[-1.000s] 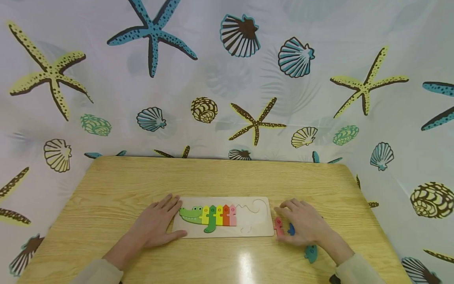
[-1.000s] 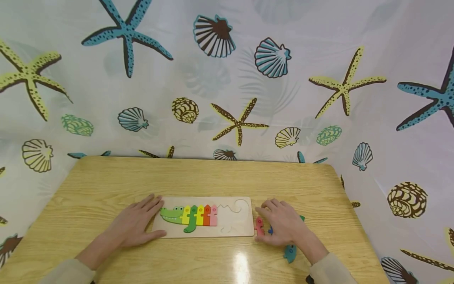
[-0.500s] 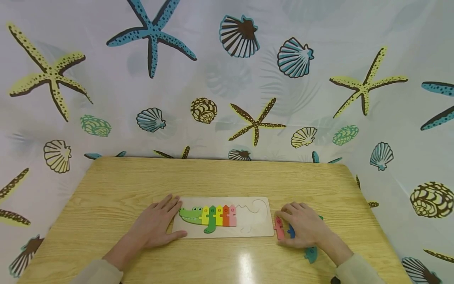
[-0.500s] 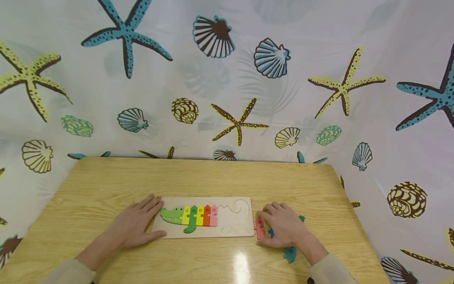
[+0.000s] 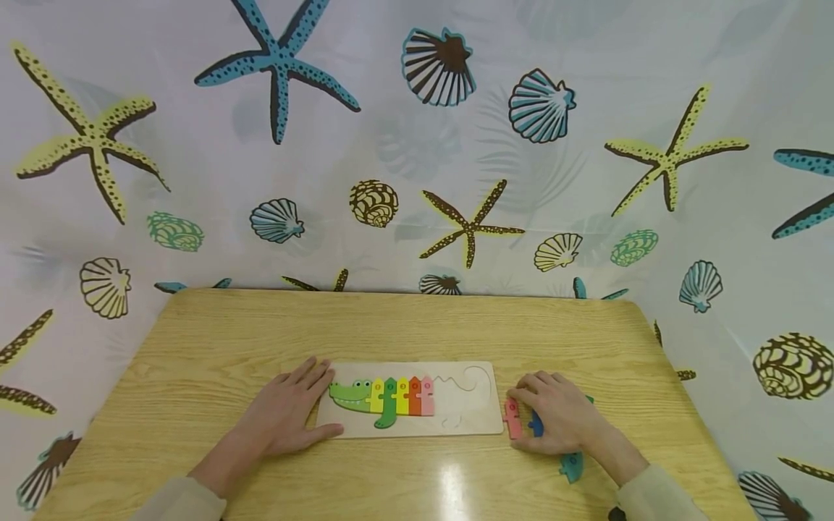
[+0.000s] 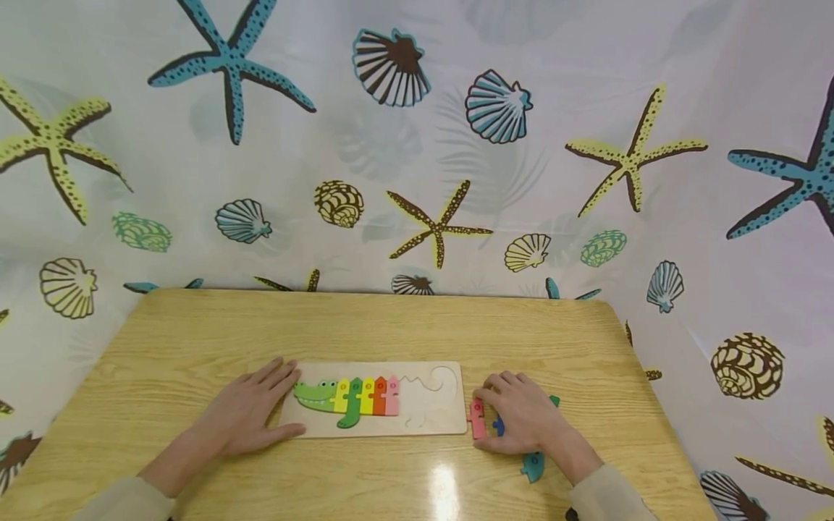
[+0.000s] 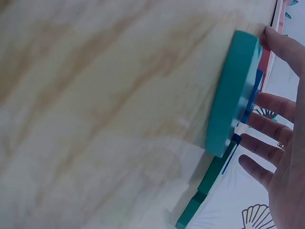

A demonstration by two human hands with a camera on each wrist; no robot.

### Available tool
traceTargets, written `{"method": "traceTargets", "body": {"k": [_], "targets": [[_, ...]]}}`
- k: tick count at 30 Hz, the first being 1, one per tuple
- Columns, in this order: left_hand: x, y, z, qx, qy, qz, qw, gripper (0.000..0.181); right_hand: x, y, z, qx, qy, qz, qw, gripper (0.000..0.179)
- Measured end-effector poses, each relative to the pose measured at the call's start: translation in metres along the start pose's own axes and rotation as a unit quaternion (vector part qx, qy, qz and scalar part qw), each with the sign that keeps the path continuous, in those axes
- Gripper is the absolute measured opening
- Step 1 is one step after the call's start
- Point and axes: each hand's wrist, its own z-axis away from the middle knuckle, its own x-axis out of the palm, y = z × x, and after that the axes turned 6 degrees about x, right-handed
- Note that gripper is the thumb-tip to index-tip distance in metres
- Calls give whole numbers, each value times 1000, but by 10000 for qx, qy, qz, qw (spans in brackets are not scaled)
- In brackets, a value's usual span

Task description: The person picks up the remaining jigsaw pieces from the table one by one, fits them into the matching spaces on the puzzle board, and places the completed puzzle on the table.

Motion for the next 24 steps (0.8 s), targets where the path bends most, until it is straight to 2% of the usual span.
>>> {"method": "traceTargets", "body": {"k": [24], "targets": [[-2, 1, 1, 29, 29, -47, 10000, 99, -2, 2, -1, 19, -121, -149, 9998, 75]]}}
